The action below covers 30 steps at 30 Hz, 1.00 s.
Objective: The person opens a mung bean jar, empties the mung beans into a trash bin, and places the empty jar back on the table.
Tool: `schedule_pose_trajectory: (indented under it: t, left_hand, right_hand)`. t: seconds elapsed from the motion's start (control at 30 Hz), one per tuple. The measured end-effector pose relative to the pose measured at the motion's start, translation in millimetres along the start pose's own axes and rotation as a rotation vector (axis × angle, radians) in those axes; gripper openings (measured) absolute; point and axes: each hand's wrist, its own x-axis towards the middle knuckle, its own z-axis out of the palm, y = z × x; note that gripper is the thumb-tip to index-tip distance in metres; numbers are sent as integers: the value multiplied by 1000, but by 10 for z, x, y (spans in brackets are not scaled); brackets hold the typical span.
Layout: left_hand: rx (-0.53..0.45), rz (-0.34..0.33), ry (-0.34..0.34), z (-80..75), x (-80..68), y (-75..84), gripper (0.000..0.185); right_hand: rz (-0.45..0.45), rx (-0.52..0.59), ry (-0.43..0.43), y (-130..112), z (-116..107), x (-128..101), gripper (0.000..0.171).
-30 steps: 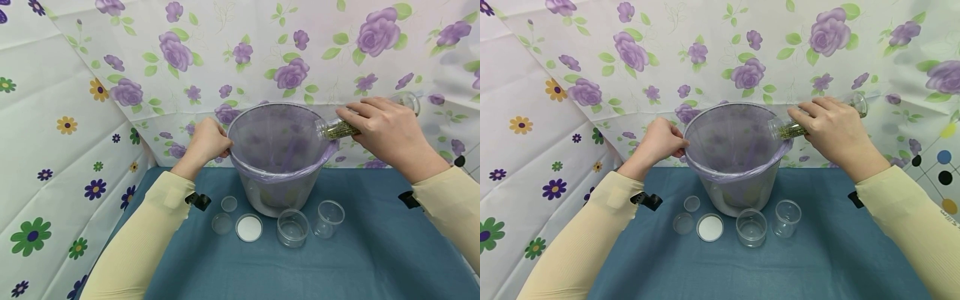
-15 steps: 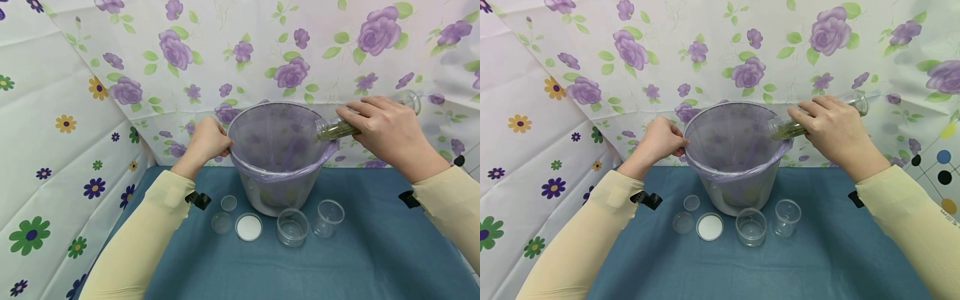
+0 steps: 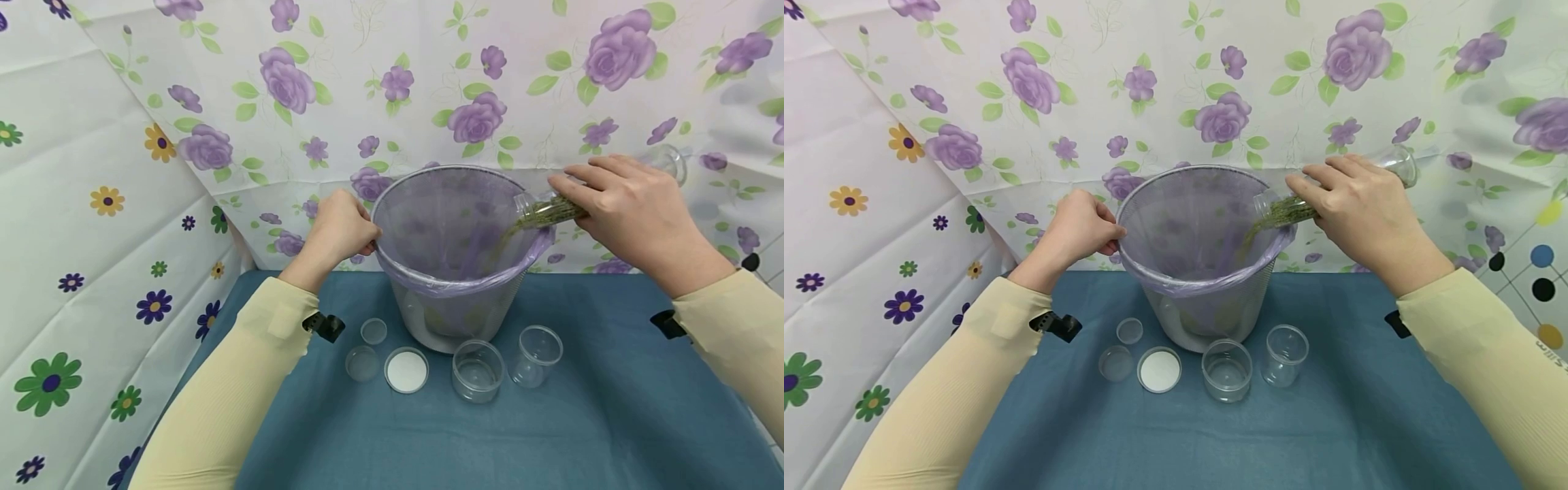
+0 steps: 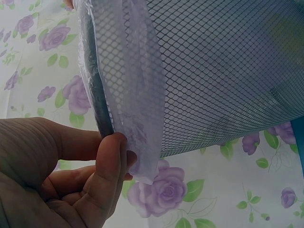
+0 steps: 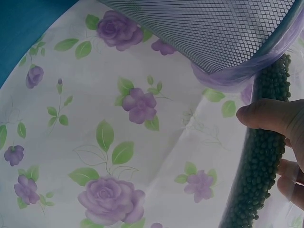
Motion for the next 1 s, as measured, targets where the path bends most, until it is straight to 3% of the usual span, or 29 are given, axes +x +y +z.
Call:
schedule_pose_trajectory:
  t: [1.0]
  left_hand:
    - [0,-19,-14,-16,-9,11,25]
  right_hand:
    - [0,3,-4,5,-14,10,73]
